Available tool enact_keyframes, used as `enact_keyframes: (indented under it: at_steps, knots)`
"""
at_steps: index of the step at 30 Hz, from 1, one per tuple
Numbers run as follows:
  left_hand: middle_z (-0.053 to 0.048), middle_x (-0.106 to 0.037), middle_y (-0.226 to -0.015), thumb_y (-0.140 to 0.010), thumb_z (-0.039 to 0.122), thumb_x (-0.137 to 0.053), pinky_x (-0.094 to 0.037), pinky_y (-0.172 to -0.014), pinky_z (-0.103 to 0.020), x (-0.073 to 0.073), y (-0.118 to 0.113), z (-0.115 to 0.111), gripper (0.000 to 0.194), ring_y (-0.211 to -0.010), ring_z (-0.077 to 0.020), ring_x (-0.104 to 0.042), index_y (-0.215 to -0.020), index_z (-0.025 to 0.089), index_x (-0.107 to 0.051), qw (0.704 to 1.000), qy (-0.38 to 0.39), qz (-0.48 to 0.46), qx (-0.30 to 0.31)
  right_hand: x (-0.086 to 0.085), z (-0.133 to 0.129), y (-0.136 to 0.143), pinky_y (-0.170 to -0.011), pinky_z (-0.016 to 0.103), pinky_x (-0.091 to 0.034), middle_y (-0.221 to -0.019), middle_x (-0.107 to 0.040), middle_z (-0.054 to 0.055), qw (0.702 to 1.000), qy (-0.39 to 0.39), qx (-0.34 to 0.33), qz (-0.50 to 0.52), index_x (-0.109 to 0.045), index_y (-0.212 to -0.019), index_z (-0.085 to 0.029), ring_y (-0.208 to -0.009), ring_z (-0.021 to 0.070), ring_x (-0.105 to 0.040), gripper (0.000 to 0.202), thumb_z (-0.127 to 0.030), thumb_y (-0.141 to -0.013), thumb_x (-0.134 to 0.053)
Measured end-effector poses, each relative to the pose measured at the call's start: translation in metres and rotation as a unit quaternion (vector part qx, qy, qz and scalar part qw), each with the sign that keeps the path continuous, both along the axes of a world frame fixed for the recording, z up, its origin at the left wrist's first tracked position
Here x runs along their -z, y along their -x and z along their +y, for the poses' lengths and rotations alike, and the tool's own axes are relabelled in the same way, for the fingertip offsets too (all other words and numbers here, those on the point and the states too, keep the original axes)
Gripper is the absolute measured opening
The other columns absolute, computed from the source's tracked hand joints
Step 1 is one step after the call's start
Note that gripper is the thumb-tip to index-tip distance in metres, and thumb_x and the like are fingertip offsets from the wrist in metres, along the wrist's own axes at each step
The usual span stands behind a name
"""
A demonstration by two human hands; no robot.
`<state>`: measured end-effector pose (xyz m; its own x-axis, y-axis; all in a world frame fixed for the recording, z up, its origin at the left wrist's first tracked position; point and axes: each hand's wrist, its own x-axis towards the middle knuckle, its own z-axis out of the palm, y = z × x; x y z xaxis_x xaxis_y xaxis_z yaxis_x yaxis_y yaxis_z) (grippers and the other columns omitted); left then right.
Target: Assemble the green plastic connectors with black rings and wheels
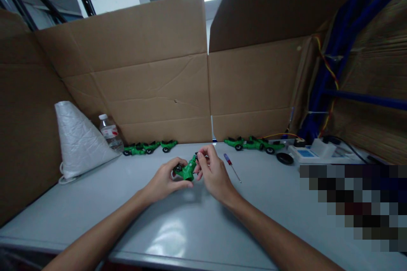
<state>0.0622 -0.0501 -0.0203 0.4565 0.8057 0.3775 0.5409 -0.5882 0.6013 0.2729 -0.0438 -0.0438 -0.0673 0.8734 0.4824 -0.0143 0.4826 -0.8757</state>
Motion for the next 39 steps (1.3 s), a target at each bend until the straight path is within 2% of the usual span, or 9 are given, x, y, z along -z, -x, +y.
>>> enact_keyframes:
  at_steps: [5, 11, 14, 19, 25, 29, 32, 35, 39]
  knots:
    - [-0.006, -0.070, -0.102, -0.076, 0.061, -0.089, -0.050, -0.082, -0.030, -0.002, 0.003, 0.003, 0.065, -0.088, -0.0203, -0.062, -0.119, 0.017, -0.069, 1.000, 0.007, 0.003, 0.020, -0.003, -0.002, 0.000, -0.057, 0.030, -0.060, -0.083, -0.062, 0.000, 0.999, -0.017, -0.016, -0.048, -0.055, -0.100, -0.025, -0.068, 0.0176, -0.067, 0.032, -0.056, -0.105, -0.053]
    - [-0.007, -0.070, -0.107, -0.094, 0.047, -0.076, -0.051, -0.081, -0.030, -0.011, 0.003, 0.001, 0.050, -0.088, -0.0189, -0.062, -0.135, 0.020, -0.067, 0.997, 0.017, 0.037, 0.071, -0.004, 0.006, -0.007, -0.059, 0.031, -0.060, -0.079, -0.061, -0.001, 0.998, 0.024, -0.049, -0.024, -0.057, -0.095, -0.025, -0.069, 0.0190, -0.066, 0.037, -0.062, -0.100, -0.058]
    - [-0.006, -0.073, -0.105, -0.090, 0.047, -0.081, -0.049, -0.076, -0.028, -0.008, 0.003, 0.004, 0.048, -0.086, -0.0187, -0.063, -0.128, 0.019, -0.072, 0.998, 0.025, 0.027, 0.046, -0.003, 0.009, -0.007, -0.059, 0.032, -0.062, -0.084, -0.064, 0.001, 0.996, 0.059, -0.070, 0.017, -0.059, -0.095, -0.025, -0.075, 0.0201, -0.068, 0.041, -0.066, -0.094, -0.064]
    - [-0.005, -0.074, -0.091, -0.076, 0.054, -0.091, -0.048, -0.072, -0.028, -0.001, 0.006, 0.010, 0.049, -0.082, -0.0201, -0.065, -0.101, 0.015, -0.075, 1.000, -0.009, 0.005, -0.026, -0.003, 0.008, -0.002, -0.061, 0.032, -0.063, -0.085, -0.064, 0.002, 0.991, 0.079, -0.089, 0.062, -0.060, -0.092, -0.024, -0.080, 0.0212, -0.069, 0.046, -0.069, -0.088, -0.071]
    - [-0.006, -0.070, -0.100, -0.097, 0.043, -0.074, -0.050, -0.083, -0.033, -0.005, 0.006, 0.005, 0.031, -0.090, -0.0215, -0.064, -0.115, 0.018, -0.070, 0.992, -0.105, 0.071, -0.012, -0.004, 0.012, -0.005, -0.067, 0.034, -0.065, -0.089, -0.068, 0.003, 0.994, 0.055, -0.075, 0.065, -0.063, -0.094, -0.023, -0.088, 0.0232, -0.072, 0.045, -0.067, -0.089, -0.072]
    - [-0.006, -0.067, -0.099, -0.102, 0.040, -0.066, -0.049, -0.084, -0.034, -0.005, 0.006, 0.005, 0.027, -0.090, -0.0215, -0.061, -0.121, 0.020, -0.068, 0.988, -0.126, 0.086, -0.009, -0.003, 0.013, -0.008, -0.078, 0.038, -0.065, -0.095, -0.074, 0.005, 0.996, 0.037, -0.069, 0.043, -0.066, -0.100, -0.023, -0.091, 0.0240, -0.075, 0.041, -0.063, -0.092, -0.071]
    - [-0.004, -0.065, -0.094, -0.100, 0.040, -0.068, -0.047, -0.080, -0.032, -0.002, 0.006, 0.006, 0.021, -0.086, -0.0203, -0.059, -0.107, 0.019, -0.067, 0.988, -0.128, 0.077, -0.026, 0.000, 0.011, -0.008, -0.085, 0.042, -0.065, -0.098, -0.076, 0.006, 0.999, 0.014, -0.048, 0.002, -0.068, -0.105, -0.023, -0.091, 0.0245, -0.076, 0.037, -0.059, -0.095, -0.068]
    - [-0.002, -0.062, -0.088, -0.096, 0.038, -0.072, -0.044, -0.073, -0.030, 0.001, 0.004, 0.005, 0.022, -0.080, -0.0189, -0.057, -0.093, 0.020, -0.059, 0.987, -0.137, 0.076, -0.043, 0.000, 0.007, -0.007, -0.080, 0.042, -0.064, -0.094, -0.076, 0.006, 0.999, -0.006, -0.021, -0.034, -0.067, -0.101, -0.023, -0.084, 0.0247, -0.076, 0.034, -0.057, -0.099, -0.064]
    - [-0.001, -0.059, -0.085, -0.092, 0.035, -0.072, -0.041, -0.070, -0.030, 0.002, 0.001, 0.001, 0.025, -0.079, -0.0199, -0.056, -0.087, 0.022, -0.052, 0.978, -0.170, 0.107, -0.058, -0.003, 0.000, -0.006, -0.073, 0.037, -0.061, -0.090, -0.075, 0.005, 0.996, -0.040, 0.007, -0.080, -0.065, -0.100, -0.024, -0.078, 0.0235, -0.075, 0.029, -0.053, -0.101, -0.062]
